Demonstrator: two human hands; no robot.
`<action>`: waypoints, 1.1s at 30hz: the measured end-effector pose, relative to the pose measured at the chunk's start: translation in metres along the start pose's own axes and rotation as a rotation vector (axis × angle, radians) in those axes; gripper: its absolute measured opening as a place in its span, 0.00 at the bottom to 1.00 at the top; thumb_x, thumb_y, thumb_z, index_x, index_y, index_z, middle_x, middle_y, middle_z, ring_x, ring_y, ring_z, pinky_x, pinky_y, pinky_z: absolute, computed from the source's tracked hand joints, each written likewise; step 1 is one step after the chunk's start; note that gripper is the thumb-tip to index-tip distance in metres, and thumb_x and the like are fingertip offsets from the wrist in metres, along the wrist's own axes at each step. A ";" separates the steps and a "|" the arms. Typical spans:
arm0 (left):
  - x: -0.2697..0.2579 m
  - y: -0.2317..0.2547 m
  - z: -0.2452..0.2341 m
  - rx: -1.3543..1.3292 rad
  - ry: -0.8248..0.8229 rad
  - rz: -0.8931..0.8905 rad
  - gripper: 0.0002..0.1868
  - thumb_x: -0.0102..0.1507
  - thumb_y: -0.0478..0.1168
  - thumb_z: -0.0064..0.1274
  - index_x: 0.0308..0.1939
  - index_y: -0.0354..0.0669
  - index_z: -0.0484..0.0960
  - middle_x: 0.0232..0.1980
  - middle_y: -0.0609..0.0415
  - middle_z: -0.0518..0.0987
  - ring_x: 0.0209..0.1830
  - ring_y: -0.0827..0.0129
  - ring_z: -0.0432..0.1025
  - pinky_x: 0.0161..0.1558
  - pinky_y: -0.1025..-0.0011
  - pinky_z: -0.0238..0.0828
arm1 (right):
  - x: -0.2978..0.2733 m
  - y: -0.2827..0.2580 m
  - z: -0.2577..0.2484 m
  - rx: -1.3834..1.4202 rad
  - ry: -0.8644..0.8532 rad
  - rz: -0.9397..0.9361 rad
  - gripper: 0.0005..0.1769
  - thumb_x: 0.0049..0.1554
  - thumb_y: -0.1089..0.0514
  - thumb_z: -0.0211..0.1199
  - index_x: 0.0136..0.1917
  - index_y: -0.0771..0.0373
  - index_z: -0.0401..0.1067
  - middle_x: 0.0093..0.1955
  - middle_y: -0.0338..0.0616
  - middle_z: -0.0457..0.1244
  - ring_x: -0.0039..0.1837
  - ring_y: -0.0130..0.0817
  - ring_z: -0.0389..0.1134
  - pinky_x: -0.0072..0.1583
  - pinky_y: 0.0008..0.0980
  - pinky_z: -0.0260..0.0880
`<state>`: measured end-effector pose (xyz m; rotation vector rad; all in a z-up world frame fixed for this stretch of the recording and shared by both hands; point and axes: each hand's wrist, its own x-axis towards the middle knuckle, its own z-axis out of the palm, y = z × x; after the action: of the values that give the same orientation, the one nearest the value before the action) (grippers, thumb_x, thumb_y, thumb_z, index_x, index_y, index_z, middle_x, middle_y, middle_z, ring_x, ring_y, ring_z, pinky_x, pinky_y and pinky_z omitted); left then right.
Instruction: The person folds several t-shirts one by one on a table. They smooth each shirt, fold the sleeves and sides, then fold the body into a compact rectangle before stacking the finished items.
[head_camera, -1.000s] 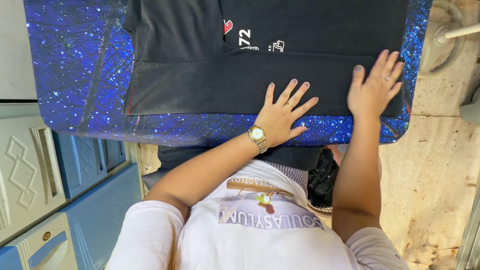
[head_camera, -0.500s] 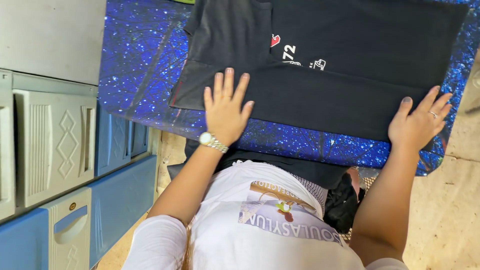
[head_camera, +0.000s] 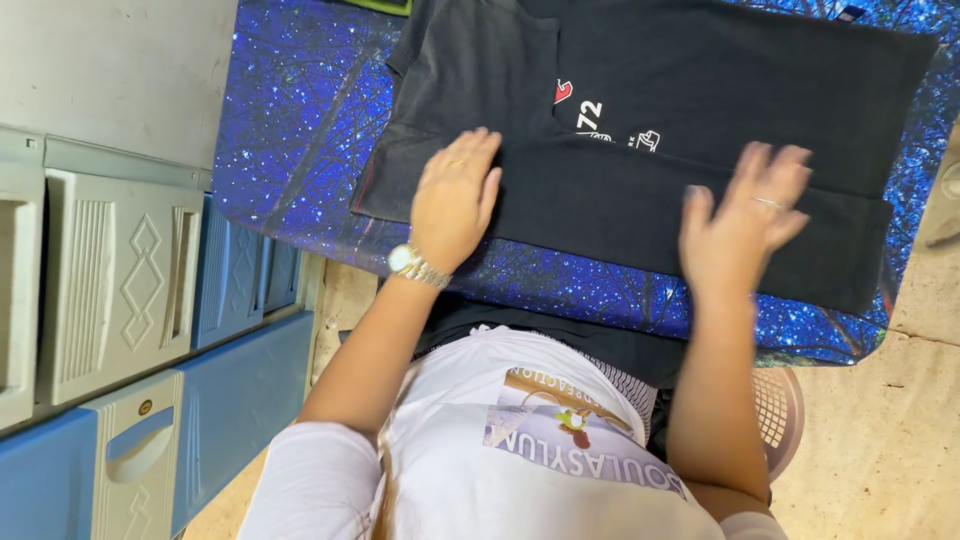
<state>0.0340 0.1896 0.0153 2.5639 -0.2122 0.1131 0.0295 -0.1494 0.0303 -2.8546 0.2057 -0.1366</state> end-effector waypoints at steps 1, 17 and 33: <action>0.008 0.000 0.011 0.048 0.018 0.027 0.25 0.74 0.43 0.46 0.76 0.47 0.69 0.78 0.53 0.69 0.82 0.62 0.60 0.79 0.57 0.56 | -0.003 -0.025 0.007 0.050 -0.033 -0.099 0.45 0.66 0.49 0.62 0.88 0.61 0.46 0.89 0.62 0.31 0.89 0.60 0.30 0.79 0.73 0.30; 0.017 -0.035 -0.022 0.277 0.162 -0.189 0.44 0.68 0.54 0.52 0.80 0.36 0.53 0.83 0.38 0.50 0.83 0.44 0.44 0.72 0.35 0.41 | -0.010 -0.106 0.010 -0.042 -0.294 -0.317 0.40 0.58 0.46 0.62 0.78 0.63 0.58 0.81 0.63 0.45 0.80 0.60 0.43 0.68 0.71 0.40; 0.008 -0.025 -0.020 0.346 0.080 -0.274 0.38 0.65 0.60 0.48 0.78 0.57 0.60 0.82 0.42 0.50 0.80 0.41 0.46 0.68 0.32 0.46 | 0.123 -0.237 0.103 0.321 -0.228 -1.043 0.28 0.63 0.52 0.58 0.74 0.64 0.68 0.78 0.53 0.56 0.79 0.52 0.51 0.72 0.61 0.50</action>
<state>0.0457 0.2200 0.0201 2.8948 0.2073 0.1595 0.1921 0.0842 0.0071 -2.3313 -1.2243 -0.0340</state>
